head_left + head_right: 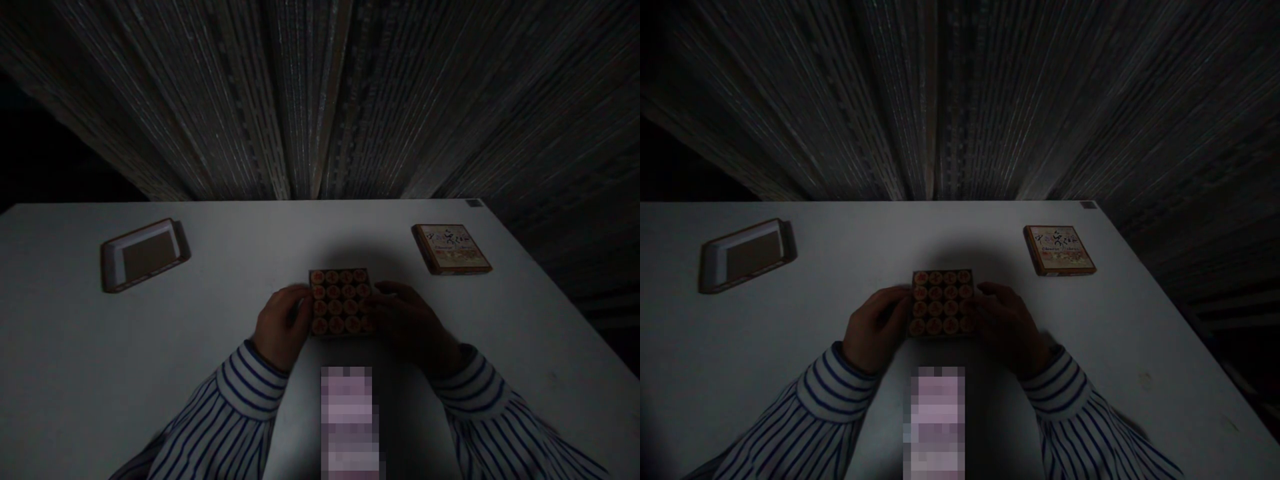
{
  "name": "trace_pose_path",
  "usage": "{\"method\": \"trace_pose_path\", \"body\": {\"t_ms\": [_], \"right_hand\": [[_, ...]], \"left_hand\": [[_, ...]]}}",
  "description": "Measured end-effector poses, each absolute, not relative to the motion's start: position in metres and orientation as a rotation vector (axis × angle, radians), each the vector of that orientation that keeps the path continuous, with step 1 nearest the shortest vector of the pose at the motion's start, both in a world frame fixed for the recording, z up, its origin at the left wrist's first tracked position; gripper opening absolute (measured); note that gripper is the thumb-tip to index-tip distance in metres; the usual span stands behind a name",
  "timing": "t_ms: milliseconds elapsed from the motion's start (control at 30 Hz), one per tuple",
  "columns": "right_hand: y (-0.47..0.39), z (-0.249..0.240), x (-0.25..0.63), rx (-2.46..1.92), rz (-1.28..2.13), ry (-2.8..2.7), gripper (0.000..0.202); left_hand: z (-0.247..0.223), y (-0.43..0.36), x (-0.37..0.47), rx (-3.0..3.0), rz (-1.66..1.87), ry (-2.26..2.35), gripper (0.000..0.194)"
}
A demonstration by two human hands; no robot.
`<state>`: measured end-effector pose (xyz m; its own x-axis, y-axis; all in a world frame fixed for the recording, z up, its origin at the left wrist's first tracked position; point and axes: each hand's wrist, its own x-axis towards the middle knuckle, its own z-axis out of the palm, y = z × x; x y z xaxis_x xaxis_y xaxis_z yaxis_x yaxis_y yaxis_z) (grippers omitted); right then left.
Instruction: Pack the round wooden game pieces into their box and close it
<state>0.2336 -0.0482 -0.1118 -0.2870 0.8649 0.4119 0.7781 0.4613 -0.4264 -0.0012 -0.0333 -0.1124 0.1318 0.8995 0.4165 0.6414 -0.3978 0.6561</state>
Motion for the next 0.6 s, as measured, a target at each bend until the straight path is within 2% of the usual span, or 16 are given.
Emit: {"method": "trace_pose_path", "body": {"t_ms": [600], "right_hand": [[-0.043,-0.1132,0.2376,-1.4,0.22,-2.033,0.023]], "left_hand": [[-0.1138,-0.0339,-0.001,2.048,1.168,1.479,0.016]]}}
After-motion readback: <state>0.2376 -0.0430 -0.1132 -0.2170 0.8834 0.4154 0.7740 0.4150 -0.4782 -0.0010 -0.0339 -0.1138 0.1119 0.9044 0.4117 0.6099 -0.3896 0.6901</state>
